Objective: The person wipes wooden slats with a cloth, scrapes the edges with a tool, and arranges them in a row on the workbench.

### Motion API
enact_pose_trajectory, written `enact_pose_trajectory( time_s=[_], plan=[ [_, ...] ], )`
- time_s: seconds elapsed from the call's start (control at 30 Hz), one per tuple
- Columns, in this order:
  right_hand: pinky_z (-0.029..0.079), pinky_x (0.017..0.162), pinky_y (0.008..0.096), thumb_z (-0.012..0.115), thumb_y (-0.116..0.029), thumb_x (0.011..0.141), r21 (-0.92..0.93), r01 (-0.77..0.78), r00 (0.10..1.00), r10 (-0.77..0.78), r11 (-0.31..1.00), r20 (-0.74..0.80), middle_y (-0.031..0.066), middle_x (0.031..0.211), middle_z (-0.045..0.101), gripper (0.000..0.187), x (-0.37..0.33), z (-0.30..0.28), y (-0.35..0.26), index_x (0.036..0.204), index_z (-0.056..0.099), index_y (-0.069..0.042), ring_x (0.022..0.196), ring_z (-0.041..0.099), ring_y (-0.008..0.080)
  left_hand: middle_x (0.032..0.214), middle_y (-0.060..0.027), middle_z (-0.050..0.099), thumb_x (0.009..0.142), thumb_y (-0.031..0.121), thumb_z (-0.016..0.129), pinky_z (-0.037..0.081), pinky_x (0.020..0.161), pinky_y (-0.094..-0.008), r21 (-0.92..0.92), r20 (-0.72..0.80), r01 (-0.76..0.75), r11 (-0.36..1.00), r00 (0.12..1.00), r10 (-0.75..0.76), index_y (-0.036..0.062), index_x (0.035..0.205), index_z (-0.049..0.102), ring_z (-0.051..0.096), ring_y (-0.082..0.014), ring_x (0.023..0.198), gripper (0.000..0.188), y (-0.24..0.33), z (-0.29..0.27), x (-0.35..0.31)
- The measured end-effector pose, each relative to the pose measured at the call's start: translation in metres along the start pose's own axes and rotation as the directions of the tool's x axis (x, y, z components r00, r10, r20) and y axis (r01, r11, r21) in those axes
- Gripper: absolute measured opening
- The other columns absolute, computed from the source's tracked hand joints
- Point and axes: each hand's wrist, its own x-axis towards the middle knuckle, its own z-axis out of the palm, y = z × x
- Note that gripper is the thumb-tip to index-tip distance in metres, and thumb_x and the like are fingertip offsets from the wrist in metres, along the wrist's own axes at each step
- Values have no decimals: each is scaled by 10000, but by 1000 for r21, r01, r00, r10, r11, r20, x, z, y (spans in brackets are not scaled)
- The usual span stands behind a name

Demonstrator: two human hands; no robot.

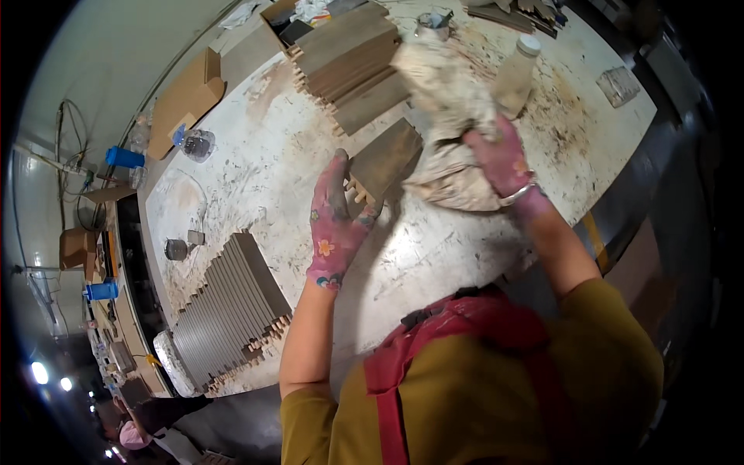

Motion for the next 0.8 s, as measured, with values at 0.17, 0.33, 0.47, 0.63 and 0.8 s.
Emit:
enact_pose_trajectory(
  time_s=[0.17, 0.33, 0.47, 0.63, 0.8],
  plan=[
    [524, 747, 404, 596, -317, 819, -390, 686, 727, -604, 614, 327, 192, 1044, 609, 669, -44, 93, -8, 1348, 378, 30, 855, 635, 312, 1331, -189, 497, 777, 278, 732, 429, 988, -342, -30, 71, 80, 996, 994, -77, -10, 1404, 338, 512, -290, 1199, 795, -40, 31, -55],
    [515, 734, 427, 550, -334, 899, -740, -145, 911, 381, 656, 160, 223, 927, 634, 401, -2, 35, 109, 1071, 499, 25, 865, 626, 369, 1379, -151, 434, 726, 40, 711, 425, 1011, -318, -196, -210, 299, 934, 918, -337, -20, 1394, 342, 483, -262, 1220, 766, -15, -5, -99],
    [488, 840, 409, 586, -308, 883, -554, -16, 999, 29, 832, 16, 249, 986, 629, 394, 18, -19, 86, 1081, 540, 30, 939, 611, 383, 1294, -57, 456, 880, 18, 592, 423, 892, -225, -524, -343, 380, 762, 725, -598, 22, 1407, 342, 485, -107, 971, 583, -53, -71, -161],
    [536, 735, 387, 547, -396, 901, -616, 61, 882, 246, 785, 401, 175, 953, 627, 451, -3, 87, 4, 1061, 530, 25, 804, 636, 288, 1292, -127, 447, 876, -7, 497, 448, 975, -311, -649, -465, 215, 729, 647, -605, 36, 1427, 290, 524, -216, 1156, 591, -29, -116, -173],
    [230, 1131, 462, 550, -481, 843, -372, 728, 505, -83, 576, 859, 122, 1450, 387, 571, -89, 184, 47, 1284, 533, -118, 1365, 322, 316, 1409, -179, 350, 754, 62, 516, 376, 1057, -414, -334, -625, 174, 927, 695, -355, 25, 1430, 235, 438, -265, 1262, 733, -12, -128, -148]
  ],
)
